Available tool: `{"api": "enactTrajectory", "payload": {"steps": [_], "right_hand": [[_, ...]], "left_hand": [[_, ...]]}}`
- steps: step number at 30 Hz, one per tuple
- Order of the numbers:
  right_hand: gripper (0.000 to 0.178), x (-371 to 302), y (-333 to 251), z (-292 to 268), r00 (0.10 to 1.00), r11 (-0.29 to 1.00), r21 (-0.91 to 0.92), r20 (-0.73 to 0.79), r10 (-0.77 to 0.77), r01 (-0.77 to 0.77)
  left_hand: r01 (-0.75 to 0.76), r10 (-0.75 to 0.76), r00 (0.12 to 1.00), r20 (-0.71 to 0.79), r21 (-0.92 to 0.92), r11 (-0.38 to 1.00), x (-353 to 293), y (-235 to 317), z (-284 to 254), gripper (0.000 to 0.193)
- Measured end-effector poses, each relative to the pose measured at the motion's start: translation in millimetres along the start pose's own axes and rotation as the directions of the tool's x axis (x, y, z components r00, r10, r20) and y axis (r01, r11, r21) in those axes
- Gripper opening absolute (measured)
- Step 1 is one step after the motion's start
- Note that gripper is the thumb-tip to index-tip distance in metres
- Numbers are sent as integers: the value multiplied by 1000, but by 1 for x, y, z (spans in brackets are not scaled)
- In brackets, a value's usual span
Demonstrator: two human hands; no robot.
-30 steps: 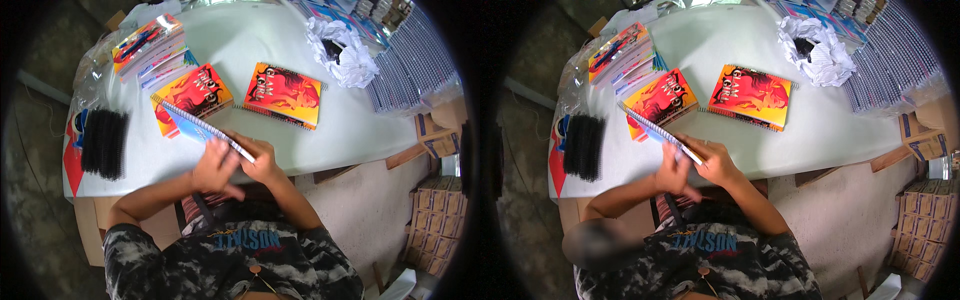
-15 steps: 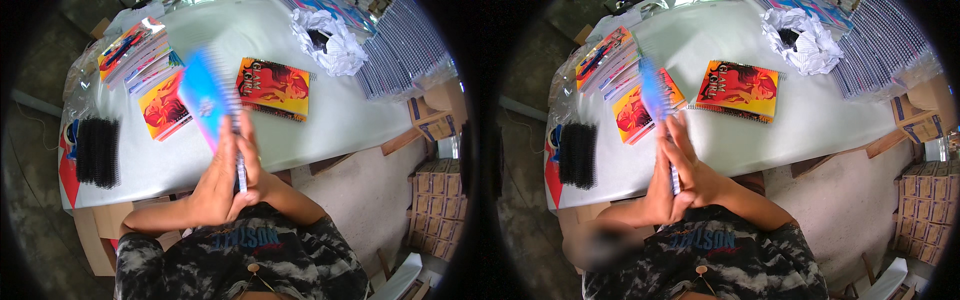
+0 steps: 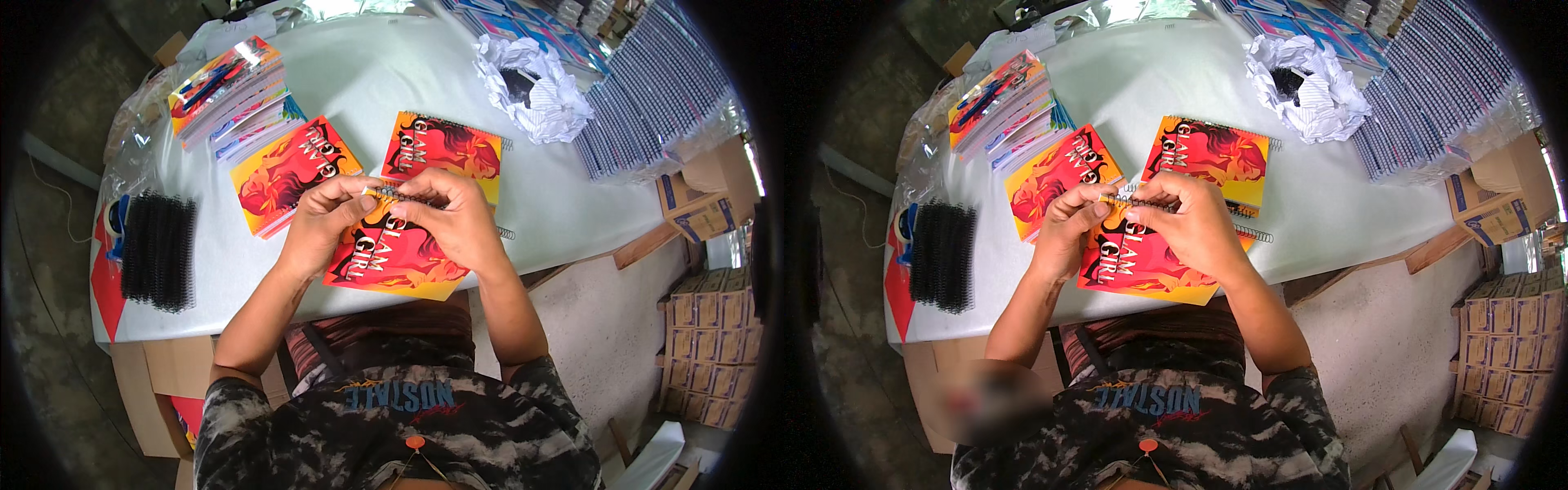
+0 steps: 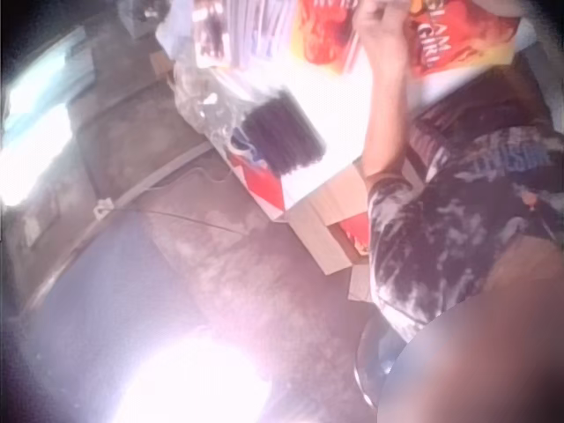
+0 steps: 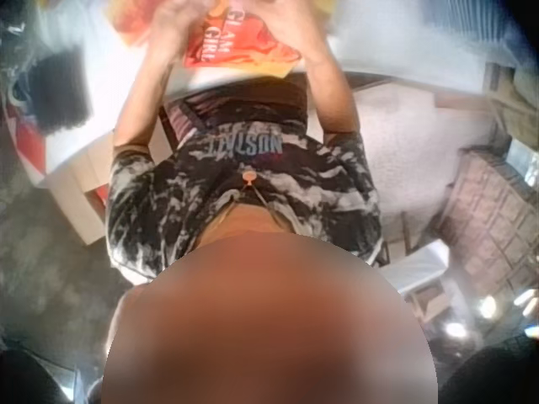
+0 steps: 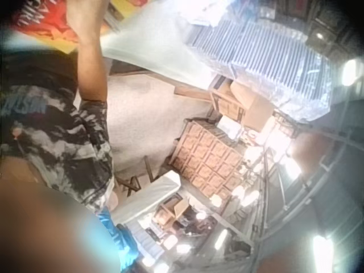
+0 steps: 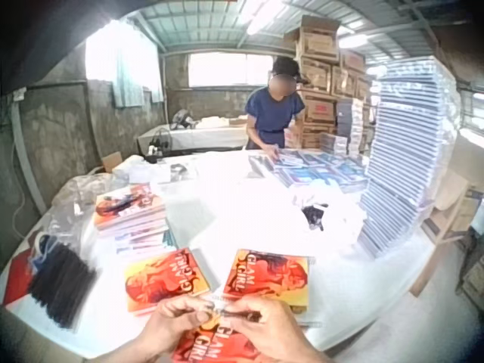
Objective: The person assembles spiral-bound notebooks by hand. They pick up a notebook cover, insert a metal spiral binding, and press it into place. The person repeats this process for multiple notebooks, stacking the finished items on the table.
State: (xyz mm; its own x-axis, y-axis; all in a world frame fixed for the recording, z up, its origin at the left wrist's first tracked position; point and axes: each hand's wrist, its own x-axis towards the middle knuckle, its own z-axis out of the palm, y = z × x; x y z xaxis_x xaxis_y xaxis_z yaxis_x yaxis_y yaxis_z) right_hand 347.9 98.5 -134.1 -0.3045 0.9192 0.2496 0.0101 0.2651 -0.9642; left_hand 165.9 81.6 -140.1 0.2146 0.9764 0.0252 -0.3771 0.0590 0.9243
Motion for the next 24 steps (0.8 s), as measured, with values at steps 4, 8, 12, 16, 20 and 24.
{"api": "enactTrajectory", "payload": {"steps": [4, 8, 12, 16, 20, 24], "right_hand": [[16, -6, 3, 9, 999, 998, 33, -9, 50, -50], [17, -11, 1, 18, 988, 982, -165, -104, -110, 92], [39, 2, -10, -19, 782, 934, 123, -590, -202, 334], [37, 9, 14, -38, 551, 788, 304, -833, -53, 535], [52, -12, 121, -53, 549, 929, -341, -809, -212, -144], [58, -41, 120, -45, 689, 662, -576, -715, -123, -480]], "left_hand": [[-17, 3, 993, 121, 118, 993, 6, 9, -10, 11], [-62, 24, 978, 209, 178, 982, 13, 15, -12, 13], [-375, 478, 877, -38, 569, 732, 36, 34, 0, 59], [-92, 166, 976, -143, 420, 903, 66, 9, 21, 71], [-83, 213, 973, -89, 727, 682, 123, -28, 4, 67], [26, -65, 998, -15, 985, 173, 125, -57, -10, 76]]}}
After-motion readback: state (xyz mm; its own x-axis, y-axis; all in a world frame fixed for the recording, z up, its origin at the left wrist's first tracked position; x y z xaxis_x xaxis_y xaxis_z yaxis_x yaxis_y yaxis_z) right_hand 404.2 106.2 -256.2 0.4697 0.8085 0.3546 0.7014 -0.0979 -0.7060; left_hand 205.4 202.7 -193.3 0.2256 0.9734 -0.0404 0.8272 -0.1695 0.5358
